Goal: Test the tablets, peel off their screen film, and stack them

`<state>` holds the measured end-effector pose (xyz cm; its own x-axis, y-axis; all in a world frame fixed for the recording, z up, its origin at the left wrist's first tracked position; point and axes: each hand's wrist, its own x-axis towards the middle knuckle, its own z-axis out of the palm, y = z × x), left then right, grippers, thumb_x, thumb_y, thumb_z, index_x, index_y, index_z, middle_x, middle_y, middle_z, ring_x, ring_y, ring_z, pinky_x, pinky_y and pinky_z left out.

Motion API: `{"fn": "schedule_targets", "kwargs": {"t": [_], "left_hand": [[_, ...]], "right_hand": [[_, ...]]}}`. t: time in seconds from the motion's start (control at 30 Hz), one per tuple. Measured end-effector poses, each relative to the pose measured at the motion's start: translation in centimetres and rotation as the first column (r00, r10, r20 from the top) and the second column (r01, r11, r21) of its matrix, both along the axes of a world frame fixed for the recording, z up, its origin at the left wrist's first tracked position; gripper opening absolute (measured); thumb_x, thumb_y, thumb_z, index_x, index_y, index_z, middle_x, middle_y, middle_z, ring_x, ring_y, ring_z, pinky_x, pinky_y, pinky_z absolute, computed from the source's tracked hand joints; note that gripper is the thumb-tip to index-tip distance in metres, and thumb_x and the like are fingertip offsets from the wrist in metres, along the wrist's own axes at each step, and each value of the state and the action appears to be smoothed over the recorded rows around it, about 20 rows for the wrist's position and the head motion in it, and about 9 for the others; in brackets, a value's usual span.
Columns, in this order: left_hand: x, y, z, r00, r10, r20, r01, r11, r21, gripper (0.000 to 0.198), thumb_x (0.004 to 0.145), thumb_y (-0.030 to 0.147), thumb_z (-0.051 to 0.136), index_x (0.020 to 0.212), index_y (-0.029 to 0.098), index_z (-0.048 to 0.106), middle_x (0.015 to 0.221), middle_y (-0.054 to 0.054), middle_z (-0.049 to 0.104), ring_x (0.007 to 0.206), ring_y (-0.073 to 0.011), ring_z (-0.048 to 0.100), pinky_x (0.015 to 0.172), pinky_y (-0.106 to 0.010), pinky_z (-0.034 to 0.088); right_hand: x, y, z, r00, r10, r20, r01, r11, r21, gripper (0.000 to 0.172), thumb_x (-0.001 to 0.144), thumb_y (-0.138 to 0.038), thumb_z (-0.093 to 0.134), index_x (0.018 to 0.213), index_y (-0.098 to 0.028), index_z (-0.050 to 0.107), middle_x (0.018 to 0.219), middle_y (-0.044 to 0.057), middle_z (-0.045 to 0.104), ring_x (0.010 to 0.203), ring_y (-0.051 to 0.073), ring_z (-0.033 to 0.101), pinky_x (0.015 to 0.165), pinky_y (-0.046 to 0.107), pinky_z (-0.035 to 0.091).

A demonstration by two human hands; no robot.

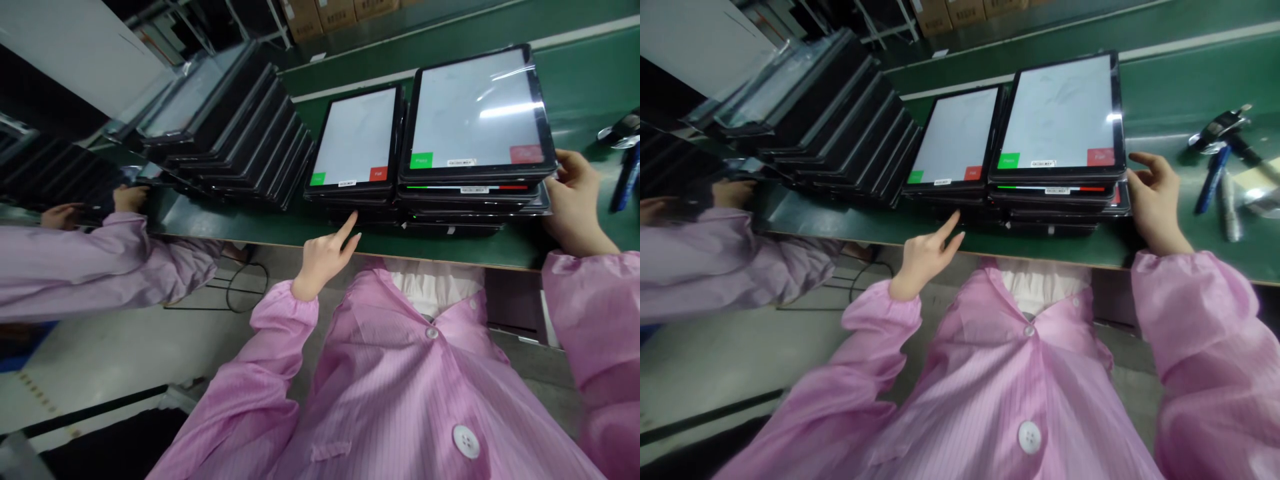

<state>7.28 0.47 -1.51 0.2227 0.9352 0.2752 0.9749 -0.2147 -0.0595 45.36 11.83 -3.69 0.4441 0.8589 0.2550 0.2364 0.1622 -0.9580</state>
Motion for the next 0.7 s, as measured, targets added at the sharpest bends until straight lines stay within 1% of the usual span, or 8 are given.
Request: {"fn": "schedule_targets", "kwargs": {"t": [0.1,0.2,0.3,0.4,0.5,0.6,0.7], "left_hand": [[-0.1,0.1,-0.1,1.0,-0.002,0.003,0.002,1.0,0.006,0.057,0.108,0.053,0.036,0.148,0.021,0.062,0.055,-0.004,0.067,0.053,-0.0198,0.065,0.05,-0.027,0.033],[-0.1,0.3,-0.1,1.0,0.023,-0.009,-0.023,1.0,-0.006,0.058,0.106,0.055,0.041,0.149,0.022,0.061,0.058,-0.004,0.069,0.055,-0.0205,0.067,0.05,-0.027,0.033],[0.0,0.8,0.0,0.998,0.058,-0.006,-0.058,0.998,-0.03,0.058,0.105,0.055,0.045,0.149,0.02,0.06,0.06,-0.005,0.071,0.058,-0.0219,0.069,0.052,-0.027,0.034],[0.1,1.0,0.0,0.998,0.068,0.009,-0.068,0.997,-0.046,0.06,0.105,0.057,0.045,0.149,0.019,0.06,0.059,-0.004,0.069,0.059,-0.0221,0.07,0.053,-0.027,0.035],[-0.1,0.5,0.0,0.999,0.042,0.022,-0.042,0.999,-0.028,0.064,0.106,0.061,0.038,0.15,0.02,0.059,0.055,-0.003,0.066,0.054,-0.02,0.066,0.051,-0.026,0.034],[-0.5,-0.3,-0.2,1.0,0.003,0.02,-0.003,1.0,-0.005,0.064,0.107,0.061,0.034,0.151,0.021,0.058,0.049,0.0,0.06,0.048,-0.017,0.06,0.049,-0.025,0.031],[-0.7,-0.9,-0.3,1.0,-0.01,0.006,0.01,1.0,-0.014,0.062,0.108,0.059,0.033,0.151,0.022,0.058,0.048,0.001,0.059,0.045,-0.0163,0.057,0.049,-0.025,0.031]], "right_hand": [[0.2,0.2,-0.3,1.0,0.012,0.021,-0.012,1.0,0.017,0.042,0.068,-0.041,0.095,0.096,-0.021,0.072,0.12,0.016,0.074,0.113,0.036,0.069,0.069,0.042,0.057],[0.4,0.3,-0.5,1.0,0.02,0.014,-0.02,0.999,0.026,0.041,0.069,-0.043,0.095,0.096,-0.022,0.072,0.122,0.015,0.073,0.115,0.037,0.068,0.069,0.042,0.058],[0.4,0.4,-0.5,1.0,0.021,0.017,-0.022,0.999,0.031,0.041,0.07,-0.043,0.094,0.096,-0.021,0.071,0.121,0.016,0.073,0.116,0.038,0.068,0.07,0.043,0.058],[0.4,0.4,-0.5,0.999,0.011,0.047,-0.013,0.999,0.038,0.039,0.071,-0.043,0.094,0.096,-0.022,0.071,0.119,0.015,0.074,0.115,0.037,0.069,0.072,0.045,0.058],[0.4,0.4,-0.5,0.998,0.008,0.056,-0.011,0.999,0.044,0.041,0.07,-0.044,0.094,0.096,-0.022,0.072,0.118,0.014,0.075,0.113,0.037,0.07,0.073,0.046,0.058],[0.4,0.3,-0.5,0.999,0.008,0.047,-0.009,0.999,0.033,0.043,0.068,-0.045,0.095,0.096,-0.022,0.072,0.119,0.015,0.075,0.11,0.036,0.071,0.072,0.046,0.059],[0.2,0.1,-0.3,1.0,-0.006,0.004,0.005,1.0,0.013,0.046,0.064,-0.046,0.097,0.095,-0.021,0.072,0.124,0.017,0.073,0.119,0.04,0.066,0.071,0.045,0.059]]}}
